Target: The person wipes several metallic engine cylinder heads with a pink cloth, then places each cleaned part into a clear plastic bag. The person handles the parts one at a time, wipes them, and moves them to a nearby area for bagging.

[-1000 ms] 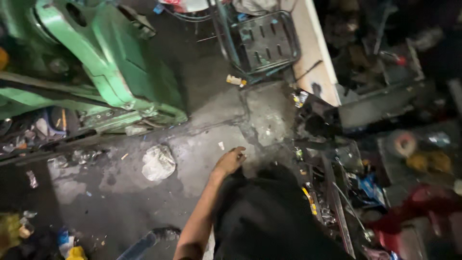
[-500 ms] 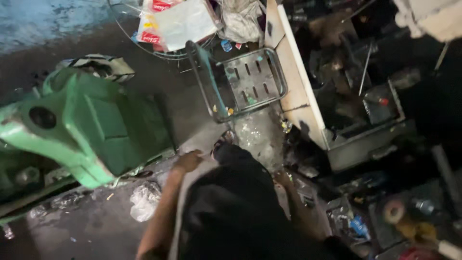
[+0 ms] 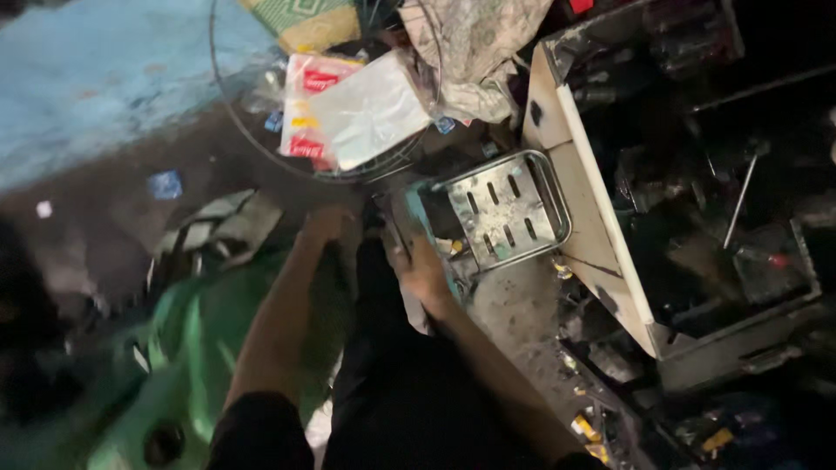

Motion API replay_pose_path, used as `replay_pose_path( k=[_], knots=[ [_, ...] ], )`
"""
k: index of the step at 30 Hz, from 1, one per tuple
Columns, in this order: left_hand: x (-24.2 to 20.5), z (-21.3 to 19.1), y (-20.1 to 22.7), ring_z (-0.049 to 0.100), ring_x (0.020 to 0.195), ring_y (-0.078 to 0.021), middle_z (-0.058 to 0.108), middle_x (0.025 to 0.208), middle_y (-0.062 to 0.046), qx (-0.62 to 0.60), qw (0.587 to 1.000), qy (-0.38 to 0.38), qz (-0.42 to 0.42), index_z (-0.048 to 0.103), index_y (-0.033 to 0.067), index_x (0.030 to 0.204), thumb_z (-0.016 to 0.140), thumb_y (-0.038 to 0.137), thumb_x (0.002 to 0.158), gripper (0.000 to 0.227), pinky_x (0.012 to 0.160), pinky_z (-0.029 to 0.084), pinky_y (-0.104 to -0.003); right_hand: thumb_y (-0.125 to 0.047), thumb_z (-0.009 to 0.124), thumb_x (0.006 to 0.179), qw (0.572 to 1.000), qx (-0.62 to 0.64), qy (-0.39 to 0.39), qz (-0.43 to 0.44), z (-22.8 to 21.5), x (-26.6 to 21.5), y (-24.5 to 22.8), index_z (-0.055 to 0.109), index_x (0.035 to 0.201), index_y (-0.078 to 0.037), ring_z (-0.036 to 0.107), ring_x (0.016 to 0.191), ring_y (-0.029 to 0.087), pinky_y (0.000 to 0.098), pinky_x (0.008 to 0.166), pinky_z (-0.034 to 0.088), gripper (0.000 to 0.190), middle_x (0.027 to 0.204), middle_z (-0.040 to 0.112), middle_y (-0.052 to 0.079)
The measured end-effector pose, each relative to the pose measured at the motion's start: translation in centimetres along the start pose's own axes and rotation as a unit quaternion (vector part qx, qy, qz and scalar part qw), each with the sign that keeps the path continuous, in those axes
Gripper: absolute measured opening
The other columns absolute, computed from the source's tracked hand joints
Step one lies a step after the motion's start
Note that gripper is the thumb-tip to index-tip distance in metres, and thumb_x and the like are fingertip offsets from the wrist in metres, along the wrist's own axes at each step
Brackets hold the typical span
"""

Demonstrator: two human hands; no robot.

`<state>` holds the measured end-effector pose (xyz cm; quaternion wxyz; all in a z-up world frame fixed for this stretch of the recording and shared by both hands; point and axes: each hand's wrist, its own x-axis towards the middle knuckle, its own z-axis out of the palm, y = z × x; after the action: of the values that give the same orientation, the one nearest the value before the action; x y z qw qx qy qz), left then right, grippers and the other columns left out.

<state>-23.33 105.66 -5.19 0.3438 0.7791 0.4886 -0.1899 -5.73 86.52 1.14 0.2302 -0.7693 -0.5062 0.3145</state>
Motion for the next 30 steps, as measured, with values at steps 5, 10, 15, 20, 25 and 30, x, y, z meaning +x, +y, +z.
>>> replay_pose_path(
  k=[5, 10, 15, 20, 25, 30],
  knots=[
    [13.9, -6.8, 0.0, 0.069, 0.090, -0.0404, 0.073, 0.092, -0.017, -0.014, 0.996, 0.053, 0.064, 0.072, 0.0145, 0.093, 0.066, 0.036, 0.080, 0.026, 0.079, 0.054, -0.053, -0.028, 0.060, 0.095, 0.972, -0.219, -0.022, 0.083, 7.0, 5.2, 0.0, 0.056, 0.126, -0.008, 0.066, 0.095, 0.037, 0.0497, 0.082, 0.053, 0.036, 0.109, 0.066, 0.018],
    [26.4, -8.7, -1.8, 0.069, 0.079, -0.0428, 0.072, 0.082, -0.017, -0.011, 0.978, 0.187, 0.089, 0.072, 0.0136, 0.087, 0.061, 0.035, 0.094, 0.025, 0.071, 0.055, -0.057, -0.029, 0.062, 0.096, 0.972, -0.093, -0.028, 0.216, 7.9, 5.3, 0.3, 0.061, 0.124, -0.009, 0.067, 0.081, 0.037, 0.0513, 0.072, 0.053, 0.034, 0.095, 0.070, 0.018],
    [38.1, -5.4, -4.8, 0.070, 0.084, -0.0395, 0.073, 0.085, -0.015, -0.053, 0.985, 0.161, 0.013, 0.076, 0.0190, 0.088, 0.063, 0.033, 0.089, 0.019, 0.070, 0.055, -0.055, -0.018, 0.070, 0.082, 0.975, -0.127, 0.093, 0.157, 6.9, 5.8, -1.6, 0.066, 0.102, -0.010, 0.064, 0.090, 0.039, 0.0505, 0.079, 0.052, 0.021, 0.092, 0.066, 0.015],
    [43.0, 0.5, -7.7, 0.070, 0.080, -0.0353, 0.071, 0.084, -0.010, -0.030, 0.966, 0.252, 0.042, 0.080, 0.0248, 0.098, 0.065, 0.038, 0.095, 0.020, 0.071, 0.057, -0.051, -0.012, 0.072, 0.082, 0.965, -0.106, 0.042, 0.236, 5.9, 6.6, -3.0, 0.070, 0.098, -0.013, 0.066, 0.087, 0.031, 0.0448, 0.078, 0.052, 0.016, 0.085, 0.067, 0.008],
    [45.2, 3.7, -9.8, 0.067, 0.069, -0.0346, 0.066, 0.074, -0.011, 0.071, 0.972, 0.206, 0.085, 0.074, 0.0192, 0.122, 0.073, 0.045, 0.083, 0.047, 0.056, 0.053, -0.051, -0.011, 0.074, 0.077, 0.966, -0.104, 0.046, 0.231, 5.9, 6.7, -2.4, 0.070, 0.096, -0.012, 0.066, 0.088, 0.032, 0.0424, 0.078, 0.053, 0.020, 0.089, 0.069, 0.007],
    [45.4, 5.2, -11.3, 0.067, 0.081, -0.0298, 0.066, 0.085, -0.006, 0.082, 0.951, 0.258, 0.149, 0.071, 0.0183, 0.089, 0.070, 0.031, 0.097, 0.016, 0.067, 0.054, -0.046, -0.009, 0.074, 0.075, 0.962, -0.110, 0.047, 0.246, 6.2, 5.9, -2.9, 0.070, 0.097, -0.010, 0.066, 0.086, 0.032, 0.0425, 0.078, 0.053, 0.023, 0.089, 0.070, 0.007]
  ],
)
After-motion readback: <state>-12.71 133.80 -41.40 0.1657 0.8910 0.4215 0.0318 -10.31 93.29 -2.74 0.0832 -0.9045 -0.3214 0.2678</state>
